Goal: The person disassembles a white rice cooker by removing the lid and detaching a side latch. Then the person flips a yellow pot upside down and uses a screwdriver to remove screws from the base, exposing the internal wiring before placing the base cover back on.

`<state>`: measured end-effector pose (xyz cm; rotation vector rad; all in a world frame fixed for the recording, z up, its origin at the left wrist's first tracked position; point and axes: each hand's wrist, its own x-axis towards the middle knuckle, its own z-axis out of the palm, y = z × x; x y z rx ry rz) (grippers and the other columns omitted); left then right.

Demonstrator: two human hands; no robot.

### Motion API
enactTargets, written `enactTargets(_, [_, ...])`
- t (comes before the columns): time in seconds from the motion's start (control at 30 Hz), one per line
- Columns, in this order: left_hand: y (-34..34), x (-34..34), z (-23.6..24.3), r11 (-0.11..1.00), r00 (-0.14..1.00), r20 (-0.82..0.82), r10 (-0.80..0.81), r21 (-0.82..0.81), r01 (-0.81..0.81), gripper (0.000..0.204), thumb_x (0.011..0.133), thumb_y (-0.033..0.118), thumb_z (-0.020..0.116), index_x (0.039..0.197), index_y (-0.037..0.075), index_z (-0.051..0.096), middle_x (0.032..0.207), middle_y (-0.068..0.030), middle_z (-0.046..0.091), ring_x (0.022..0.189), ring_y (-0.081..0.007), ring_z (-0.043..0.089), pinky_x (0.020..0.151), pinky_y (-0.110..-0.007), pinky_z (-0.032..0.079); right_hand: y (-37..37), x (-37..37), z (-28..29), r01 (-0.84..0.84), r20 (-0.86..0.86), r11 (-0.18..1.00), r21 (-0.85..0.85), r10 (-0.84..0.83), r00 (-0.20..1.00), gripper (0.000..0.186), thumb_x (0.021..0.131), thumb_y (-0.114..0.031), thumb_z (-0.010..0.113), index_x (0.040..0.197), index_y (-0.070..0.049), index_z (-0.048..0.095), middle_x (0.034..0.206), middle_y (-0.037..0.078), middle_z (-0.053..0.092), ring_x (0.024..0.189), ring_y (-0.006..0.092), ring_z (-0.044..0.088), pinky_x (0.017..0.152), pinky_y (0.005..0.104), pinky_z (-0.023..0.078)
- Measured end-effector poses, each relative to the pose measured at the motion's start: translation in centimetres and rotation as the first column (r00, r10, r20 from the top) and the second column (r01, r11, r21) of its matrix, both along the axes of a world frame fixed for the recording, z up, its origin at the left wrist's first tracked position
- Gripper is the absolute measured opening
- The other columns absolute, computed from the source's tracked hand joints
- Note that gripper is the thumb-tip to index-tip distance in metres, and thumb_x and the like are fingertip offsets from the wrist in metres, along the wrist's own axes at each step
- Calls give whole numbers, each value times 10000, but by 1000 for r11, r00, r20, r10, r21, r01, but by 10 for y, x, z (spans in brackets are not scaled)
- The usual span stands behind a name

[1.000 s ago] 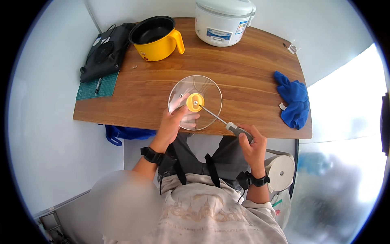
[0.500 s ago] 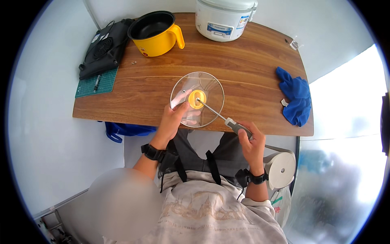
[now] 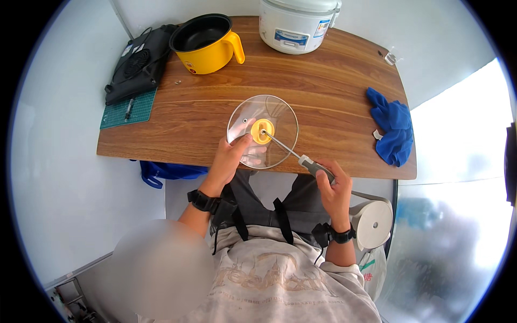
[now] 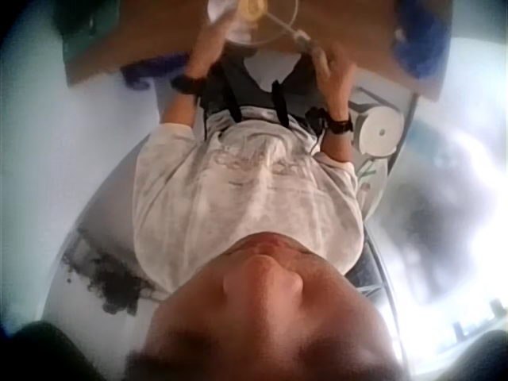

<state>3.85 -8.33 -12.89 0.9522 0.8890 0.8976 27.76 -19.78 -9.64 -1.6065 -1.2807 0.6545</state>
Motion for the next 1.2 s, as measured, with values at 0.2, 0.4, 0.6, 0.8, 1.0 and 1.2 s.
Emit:
enactTargets(0.2, [0,1,1,1000,1000,-15,-1,1,1,526,1054,230,552,1536,79,405,1332,-157,633,1047,-278,736,706,-343,636,0,-2,3,8,24,1000,-27,-8,1000,194,892,-104,668,1060,-17,711,672,62,653,582,98,558,572,253,455])
enactTargets(0.4, [3,-3,1,998,997,-43,-66,8,67,529,1057,221,545,1545,89,391,1329,-157,634,1073,-279,726,718,-343,634,13,2,24,-61,267,997,53,44,963,168,894,-192,749,994,-57,737,659,118,669,483,213,568,515,300,458])
enactTargets(0.6, [7,-6,-2,996,994,-68,-91,4,91,504,1061,209,539,1537,101,410,1308,-160,650,1076,-263,727,725,-333,639,37,-3,58,-167,529,982,86,97,843,238,889,-297,779,887,-69,710,576,112,612,493,302,600,482,369,462])
enactTargets(0.8, [9,-7,-1,996,995,-52,-86,-1,86,498,1066,191,532,1535,78,411,1273,-172,674,1074,-244,729,735,-317,644,61,-9,81,-283,634,957,65,179,752,243,895,-292,764,909,-67,675,559,126,602,524,350,617,502,409,487])
enactTargets(1.0, [10,-8,-2,996,994,-56,-91,-17,90,507,1065,192,535,1536,54,411,1262,-182,682,1066,-247,732,736,-307,641,68,-5,98,-371,584,928,-22,313,749,176,874,-186,755,968,-59,677,777,152,648,713,369,649,650,444,515])
enactTargets(1.2, [8,-6,3,997,995,-70,-75,-38,72,485,1050,132,522,1517,36,437,1239,-162,681,1020,-232,739,721,-325,639,79,6,102,-412,497,906,-100,404,768,190,836,-111,761,1005,-71,684,907,155,633,806,377,634,699,454,505])
